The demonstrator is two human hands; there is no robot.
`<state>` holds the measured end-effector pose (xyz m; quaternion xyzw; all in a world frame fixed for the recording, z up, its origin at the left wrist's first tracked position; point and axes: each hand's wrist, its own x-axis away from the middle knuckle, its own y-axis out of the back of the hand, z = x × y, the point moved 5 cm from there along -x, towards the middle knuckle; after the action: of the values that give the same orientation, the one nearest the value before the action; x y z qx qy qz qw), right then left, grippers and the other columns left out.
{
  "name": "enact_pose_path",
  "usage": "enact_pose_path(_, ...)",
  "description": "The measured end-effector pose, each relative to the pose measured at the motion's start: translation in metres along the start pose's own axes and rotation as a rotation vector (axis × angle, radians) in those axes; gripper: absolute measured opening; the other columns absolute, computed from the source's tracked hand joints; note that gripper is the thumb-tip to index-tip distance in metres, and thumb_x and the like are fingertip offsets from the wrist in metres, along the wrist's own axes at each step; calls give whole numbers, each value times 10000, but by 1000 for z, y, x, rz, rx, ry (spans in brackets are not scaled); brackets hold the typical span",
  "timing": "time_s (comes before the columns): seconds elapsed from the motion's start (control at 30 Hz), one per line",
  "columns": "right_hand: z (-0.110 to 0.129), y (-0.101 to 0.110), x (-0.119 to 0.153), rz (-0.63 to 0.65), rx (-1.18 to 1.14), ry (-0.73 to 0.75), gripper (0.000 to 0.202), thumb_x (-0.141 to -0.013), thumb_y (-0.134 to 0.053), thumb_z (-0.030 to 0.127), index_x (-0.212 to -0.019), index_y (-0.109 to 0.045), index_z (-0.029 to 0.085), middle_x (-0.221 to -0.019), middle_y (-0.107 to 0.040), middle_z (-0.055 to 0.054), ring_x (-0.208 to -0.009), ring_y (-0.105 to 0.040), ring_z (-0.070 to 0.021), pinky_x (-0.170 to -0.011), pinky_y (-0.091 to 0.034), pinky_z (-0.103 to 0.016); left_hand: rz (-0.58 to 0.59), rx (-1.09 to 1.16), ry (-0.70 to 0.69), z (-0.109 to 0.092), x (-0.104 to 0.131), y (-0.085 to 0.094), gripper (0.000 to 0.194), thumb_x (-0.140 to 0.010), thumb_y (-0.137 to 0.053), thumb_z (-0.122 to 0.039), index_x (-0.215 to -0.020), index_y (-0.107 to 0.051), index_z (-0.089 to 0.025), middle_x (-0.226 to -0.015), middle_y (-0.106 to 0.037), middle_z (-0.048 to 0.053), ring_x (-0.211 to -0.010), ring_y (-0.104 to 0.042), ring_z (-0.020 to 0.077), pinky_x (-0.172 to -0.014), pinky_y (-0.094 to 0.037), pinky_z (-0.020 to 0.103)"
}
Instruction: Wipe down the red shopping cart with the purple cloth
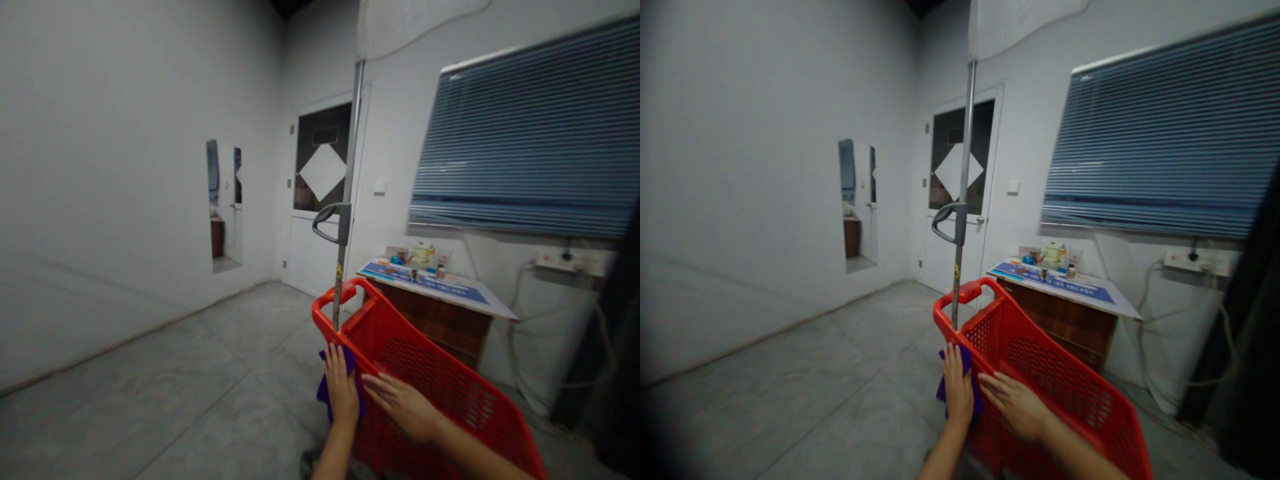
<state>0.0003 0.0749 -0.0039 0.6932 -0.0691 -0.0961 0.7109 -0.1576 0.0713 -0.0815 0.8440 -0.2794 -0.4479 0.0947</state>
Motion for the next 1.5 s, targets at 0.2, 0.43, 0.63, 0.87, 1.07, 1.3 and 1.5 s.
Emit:
enact_pose_path(0.2, 3, 3, -9, 51, -35, -46, 727, -845, -571, 262, -1500, -259, 210, -1556, -191, -65, -1437, -206, -199, -1205, -124, -377, 52, -31, 36, 12, 31, -18, 710, -946, -332, -111, -1529, 51, -242, -1587, -123, 110, -1442, -43, 289, -1129, -268, 618)
enact_pose_path(0.43, 9, 9, -10, -1, -54, -12, 736, -882, -558, 358, -1509, -213, 186, -1557, -200, -116, -1445, -181, -213, -1203, -112, -408, -98, 67, 5, 1, 1, 3, 663, -965, -339, -151, -1535, -15, -248, -1600, -98, 109, -1461, -29, 269, -1154, -198, 593)
enact_pose_path(0.63, 13, 10, -14, -31, -38, 23, 747, -880, -564, 366, -1504, -230, 132, -1536, -256, -173, -1441, -194, -229, -1198, -129, -431, -16, 35, 101, 2, 16, -1, 593, -972, -365, -184, -1527, -164, -230, -1589, -155, 118, -1462, -52, 272, -1161, -221, 541)
enact_pose_path(0.87, 16, 13, -13, -28, -37, 9, 748, -870, -570, 357, -1500, -242, 118, -1528, -269, -184, -1437, -210, -240, -1193, -149, -444, -77, 25, 46, 1, 7, 2, 581, -974, -350, -182, -1526, -170, -198, -1575, -196, 140, -1463, -62, 282, -1162, -165, 582)
enact_pose_path(1.07, 18, 15, -11, -68, -70, 50, 760, -898, -538, 454, -1508, -219, 132, -1527, -272, -193, -1436, -211, -254, -1186, -162, -470, -55, 5, 83, 8, 31, -8, 585, -969, -344, -170, -1526, -169, -188, -1574, -198, 139, -1461, -82, 270, -1164, -201, 541)
enact_pose_path(1.3, 16, 12, -10, -74, -63, 51, 780, -900, -526, 494, -1512, -200, 135, -1533, -258, -196, -1440, -202, -249, -1186, -160, -469, -122, 53, 52, 3, 1, 3, 601, -971, -330, -167, -1533, -118, -201, -1583, -169, 122, -1464, -74, 245, -1178, -142, 526)
enact_pose_path(1.5, 16, 12, -10, -84, -64, 39, 781, -894, -530, 494, -1509, -217, 127, -1526, -279, -199, -1435, -220, -260, -1182, -176, -473, -43, 82, 74, 7, 18, -6, 562, -964, -339, -180, -1515, -227, -199, -1562, -255, 119, -1464, -65, 248, -1176, -129, 541)
